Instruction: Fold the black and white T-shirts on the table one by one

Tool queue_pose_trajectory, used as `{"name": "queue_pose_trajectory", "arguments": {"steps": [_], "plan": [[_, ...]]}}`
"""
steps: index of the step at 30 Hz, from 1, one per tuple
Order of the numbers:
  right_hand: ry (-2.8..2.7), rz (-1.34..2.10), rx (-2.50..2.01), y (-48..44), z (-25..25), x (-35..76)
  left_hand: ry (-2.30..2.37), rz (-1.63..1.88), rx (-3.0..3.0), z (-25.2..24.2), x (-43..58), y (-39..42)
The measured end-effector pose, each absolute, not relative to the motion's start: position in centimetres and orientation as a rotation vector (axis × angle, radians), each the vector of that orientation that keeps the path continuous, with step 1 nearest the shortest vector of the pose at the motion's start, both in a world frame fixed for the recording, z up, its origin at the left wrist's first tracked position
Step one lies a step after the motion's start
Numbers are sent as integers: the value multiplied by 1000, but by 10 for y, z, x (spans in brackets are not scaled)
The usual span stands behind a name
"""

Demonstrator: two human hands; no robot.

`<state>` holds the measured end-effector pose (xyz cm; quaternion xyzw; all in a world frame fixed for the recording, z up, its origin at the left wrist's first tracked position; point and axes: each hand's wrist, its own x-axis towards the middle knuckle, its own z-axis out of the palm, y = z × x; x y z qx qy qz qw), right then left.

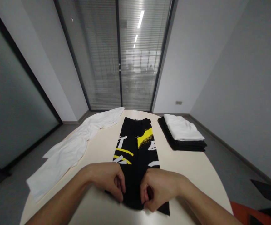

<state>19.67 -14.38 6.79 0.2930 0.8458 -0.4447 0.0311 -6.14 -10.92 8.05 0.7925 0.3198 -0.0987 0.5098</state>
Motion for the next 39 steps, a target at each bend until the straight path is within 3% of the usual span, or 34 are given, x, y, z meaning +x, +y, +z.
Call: {"name": "queue_pose_trajectory", "arguments": {"steps": [6,12,16,28,34,39], "plan": [[2653,-1214,1184,-132,79,215,1047,224,2147,82,-69,-95],[2741,-725,1563,-114,83,238,1180,67,2244,73,-81,-89],[2708,-772,1535,-112,79,240,1224,-30,2246,73,-78,-92],[2686,-1041,1498,-115,73,233,969,147,2072,75,-77,-89],[2759,-960,1444,-116,71,225,878,139,1952,66,-80,-83],[2744,-1263,1433,-118,78,226,961,157,1965,75,-83,-80]]}}
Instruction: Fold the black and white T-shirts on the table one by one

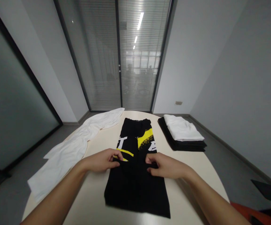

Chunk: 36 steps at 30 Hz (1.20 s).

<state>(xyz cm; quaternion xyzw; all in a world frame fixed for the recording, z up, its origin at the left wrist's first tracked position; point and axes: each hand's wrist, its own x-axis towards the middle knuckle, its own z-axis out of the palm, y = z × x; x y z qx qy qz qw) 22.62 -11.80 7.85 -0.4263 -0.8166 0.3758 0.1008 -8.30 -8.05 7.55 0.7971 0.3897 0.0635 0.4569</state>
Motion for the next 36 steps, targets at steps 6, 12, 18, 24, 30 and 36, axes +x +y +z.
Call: {"name": "queue_pose_trajectory", "arguments": {"steps": [6,12,18,24,30,36], "plan": [[-2286,1298,-1318,-116,86,235,944,270,1989,88,-78,-78],[-2181,1524,-1456,-110,80,239,848,232,1944,78,-73,-74],[-2121,1595,-1173,-104,70,240,849,201,1874,73,-71,-78],[-1974,1683,-1003,-102,69,236,918,283,1829,66,-70,-80],[-1898,1600,-1155,-103,67,237,907,350,1776,58,-77,-74],[-2080,1291,-1554,-108,52,236,858,280,1744,52,-78,-75]]}}
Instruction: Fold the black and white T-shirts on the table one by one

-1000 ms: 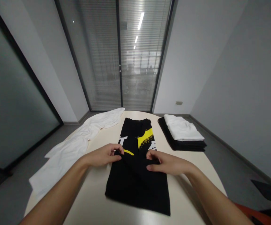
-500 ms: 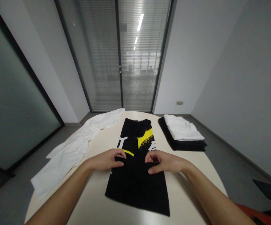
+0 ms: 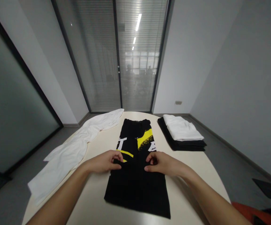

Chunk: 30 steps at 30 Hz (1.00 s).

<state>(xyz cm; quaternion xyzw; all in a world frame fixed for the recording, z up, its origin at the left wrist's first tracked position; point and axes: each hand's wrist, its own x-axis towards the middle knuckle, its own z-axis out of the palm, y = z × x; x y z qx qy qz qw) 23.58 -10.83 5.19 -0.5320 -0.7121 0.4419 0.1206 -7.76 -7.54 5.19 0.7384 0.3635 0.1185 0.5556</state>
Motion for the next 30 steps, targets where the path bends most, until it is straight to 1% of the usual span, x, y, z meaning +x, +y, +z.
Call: {"name": "queue_pose_trajectory", "arguments": {"steps": [2,5,9,12,16,21,26,30], "plan": [[-2141,1212,-1611,-112,55,234,855,232,1759,53,-78,-76],[-2186,1210,-1615,-116,61,230,867,174,1812,58,-78,-78],[-2179,1284,-1330,-117,65,227,864,163,1863,64,-78,-79],[-2237,1359,-1129,-118,68,228,774,173,1824,65,-80,-79],[-2318,1450,-1048,-121,74,228,649,138,1792,62,-83,-78],[-2203,1528,-1004,-120,72,224,692,83,1828,64,-83,-79],[-2122,1537,-1057,-115,64,225,750,222,1889,66,-79,-80],[-2033,1482,-1054,-111,70,225,884,390,1856,70,-77,-77]]}}
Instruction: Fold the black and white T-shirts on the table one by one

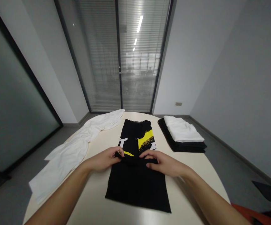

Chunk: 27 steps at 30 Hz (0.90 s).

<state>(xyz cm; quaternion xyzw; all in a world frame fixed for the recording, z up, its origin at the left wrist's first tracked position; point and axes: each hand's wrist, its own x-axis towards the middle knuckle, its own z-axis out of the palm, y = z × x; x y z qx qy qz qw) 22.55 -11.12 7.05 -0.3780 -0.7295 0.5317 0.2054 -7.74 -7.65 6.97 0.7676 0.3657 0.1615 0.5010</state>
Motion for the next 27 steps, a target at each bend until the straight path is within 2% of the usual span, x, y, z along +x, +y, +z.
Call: {"name": "queue_pose_trajectory", "arguments": {"steps": [10,16,19,24,27], "plan": [[-2002,1228,-1122,-72,96,221,859,708,1732,91,-57,-49],[-2103,1238,-1099,-45,93,218,925,733,1671,85,-54,-37],[-2124,1192,-1115,-30,99,218,938,868,1658,80,-51,-28],[-2208,890,-1169,8,116,220,1020,1182,1557,71,-44,1],[-2245,618,-1244,37,109,220,1135,1250,1421,57,-44,17]]}}
